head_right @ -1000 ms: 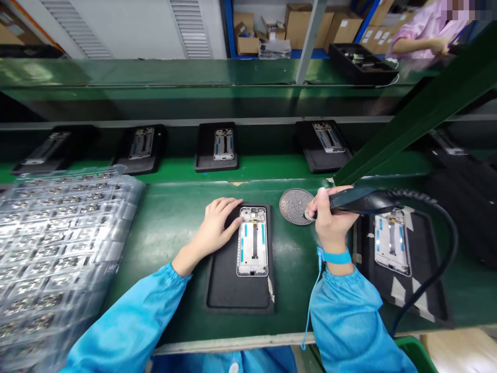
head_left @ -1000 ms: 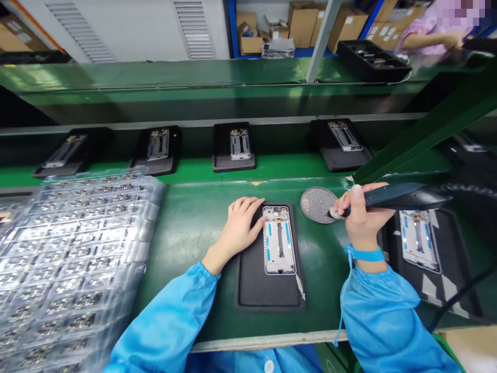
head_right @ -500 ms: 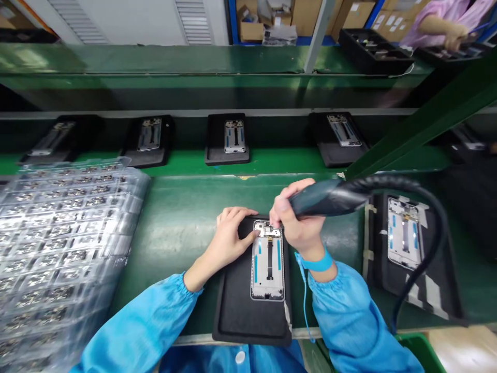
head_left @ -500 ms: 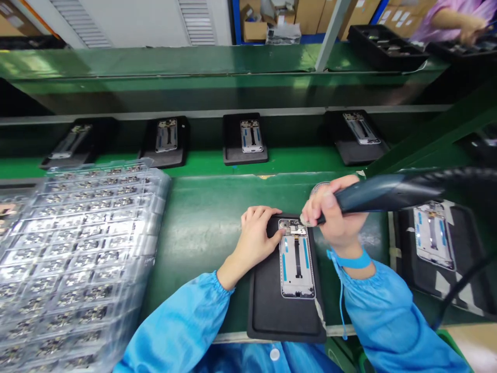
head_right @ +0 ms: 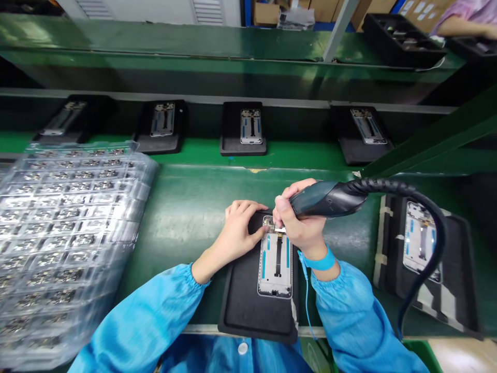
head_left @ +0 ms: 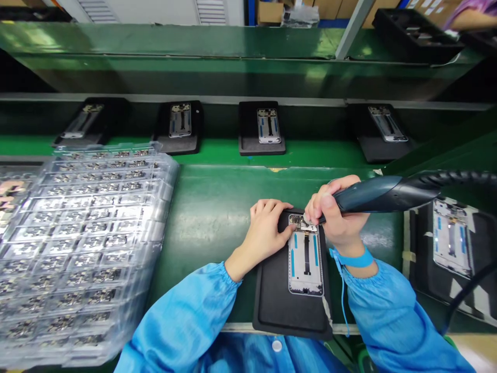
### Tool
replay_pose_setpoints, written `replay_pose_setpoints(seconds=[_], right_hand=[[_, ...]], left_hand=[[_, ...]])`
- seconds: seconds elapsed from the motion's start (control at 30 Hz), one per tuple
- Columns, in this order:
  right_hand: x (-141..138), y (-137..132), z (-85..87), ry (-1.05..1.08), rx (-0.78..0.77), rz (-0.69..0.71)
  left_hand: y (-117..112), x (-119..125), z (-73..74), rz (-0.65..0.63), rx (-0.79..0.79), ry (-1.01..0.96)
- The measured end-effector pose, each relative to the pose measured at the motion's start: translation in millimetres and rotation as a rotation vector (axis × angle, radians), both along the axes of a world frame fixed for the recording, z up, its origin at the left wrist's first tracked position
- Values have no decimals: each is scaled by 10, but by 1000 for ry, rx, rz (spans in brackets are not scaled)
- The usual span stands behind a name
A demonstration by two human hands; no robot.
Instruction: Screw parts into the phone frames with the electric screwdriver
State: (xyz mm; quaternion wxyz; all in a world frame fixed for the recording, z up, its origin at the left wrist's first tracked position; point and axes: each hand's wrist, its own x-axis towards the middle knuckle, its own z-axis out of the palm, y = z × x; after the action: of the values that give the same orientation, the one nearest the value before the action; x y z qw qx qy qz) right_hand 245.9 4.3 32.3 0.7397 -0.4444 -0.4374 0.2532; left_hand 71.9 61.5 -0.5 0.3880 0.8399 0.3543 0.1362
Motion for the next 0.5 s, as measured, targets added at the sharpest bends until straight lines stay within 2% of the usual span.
replay_pose_setpoints(seconds=[0.2,0.33,0.4,0.5], right_hand=[[-11,39,36,40,-98,-41],[-15,62,58,57,-102,-5],[-48,38,51,58,-79,-4],[-82,-79,-7,53,-65,-75]], left_hand=[[17,-17,-36,-12,21,-19],[-10,-8,-94,-9,42,-56],[-101,-37,-66,32,89,-111],[-306,-216,83,79,232,-208]])
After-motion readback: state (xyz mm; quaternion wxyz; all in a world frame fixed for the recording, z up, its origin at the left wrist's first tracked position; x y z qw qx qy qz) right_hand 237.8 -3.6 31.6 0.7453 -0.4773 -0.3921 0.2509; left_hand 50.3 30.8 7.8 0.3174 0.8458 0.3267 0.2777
